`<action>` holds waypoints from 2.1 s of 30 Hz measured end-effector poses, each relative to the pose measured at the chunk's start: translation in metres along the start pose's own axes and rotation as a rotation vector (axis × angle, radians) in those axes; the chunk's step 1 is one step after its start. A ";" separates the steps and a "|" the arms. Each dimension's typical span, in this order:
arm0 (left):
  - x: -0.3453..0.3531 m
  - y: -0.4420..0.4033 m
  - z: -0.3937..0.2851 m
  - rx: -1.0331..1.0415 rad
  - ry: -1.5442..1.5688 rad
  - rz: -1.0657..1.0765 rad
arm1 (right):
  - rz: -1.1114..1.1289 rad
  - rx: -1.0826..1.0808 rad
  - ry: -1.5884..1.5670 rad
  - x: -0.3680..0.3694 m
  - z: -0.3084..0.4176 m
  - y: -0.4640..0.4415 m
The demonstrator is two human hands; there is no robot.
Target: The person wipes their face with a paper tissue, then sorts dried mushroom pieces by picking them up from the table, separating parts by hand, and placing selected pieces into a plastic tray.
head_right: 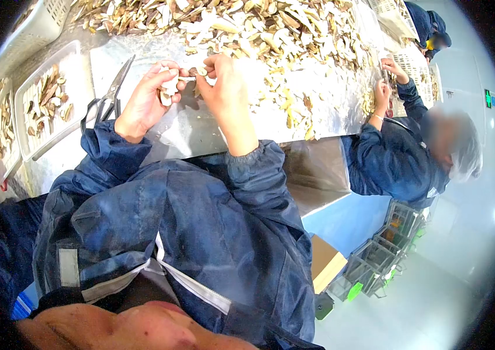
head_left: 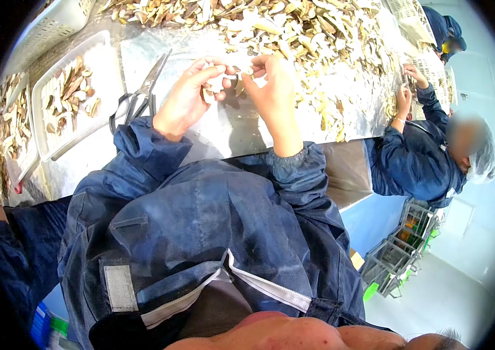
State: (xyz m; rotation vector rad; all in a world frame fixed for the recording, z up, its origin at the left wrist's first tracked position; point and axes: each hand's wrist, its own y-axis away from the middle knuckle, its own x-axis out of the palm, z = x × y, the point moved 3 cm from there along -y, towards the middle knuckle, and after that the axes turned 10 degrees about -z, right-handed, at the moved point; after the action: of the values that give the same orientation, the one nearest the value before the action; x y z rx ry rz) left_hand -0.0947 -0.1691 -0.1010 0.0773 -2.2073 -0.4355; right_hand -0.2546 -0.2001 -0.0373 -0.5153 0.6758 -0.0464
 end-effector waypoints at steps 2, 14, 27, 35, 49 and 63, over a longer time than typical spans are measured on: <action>0.000 0.001 0.001 -0.006 -0.007 0.011 | 0.041 -0.009 0.009 -0.001 0.003 0.001; -0.013 -0.006 -0.005 0.043 0.165 -0.080 | 0.072 -0.013 0.046 0.016 -0.030 -0.011; -0.006 -0.001 -0.009 0.074 0.087 -0.077 | 0.124 0.290 -0.139 0.021 -0.043 -0.011; 0.002 0.003 -0.001 -0.076 0.116 -0.013 | 0.229 0.483 -0.662 0.003 0.006 -0.007; -0.003 0.002 -0.001 0.006 0.071 -0.027 | 0.196 0.311 0.312 -0.002 -0.031 0.029; 0.000 0.001 0.007 -0.157 0.132 0.013 | -0.108 -0.092 0.351 0.019 -0.041 -0.039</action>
State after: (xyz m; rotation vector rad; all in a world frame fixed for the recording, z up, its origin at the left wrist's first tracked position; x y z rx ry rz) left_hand -0.1000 -0.1659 -0.1049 0.0069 -2.0363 -0.5781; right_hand -0.2597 -0.2560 -0.0575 -0.6392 0.9955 -0.2111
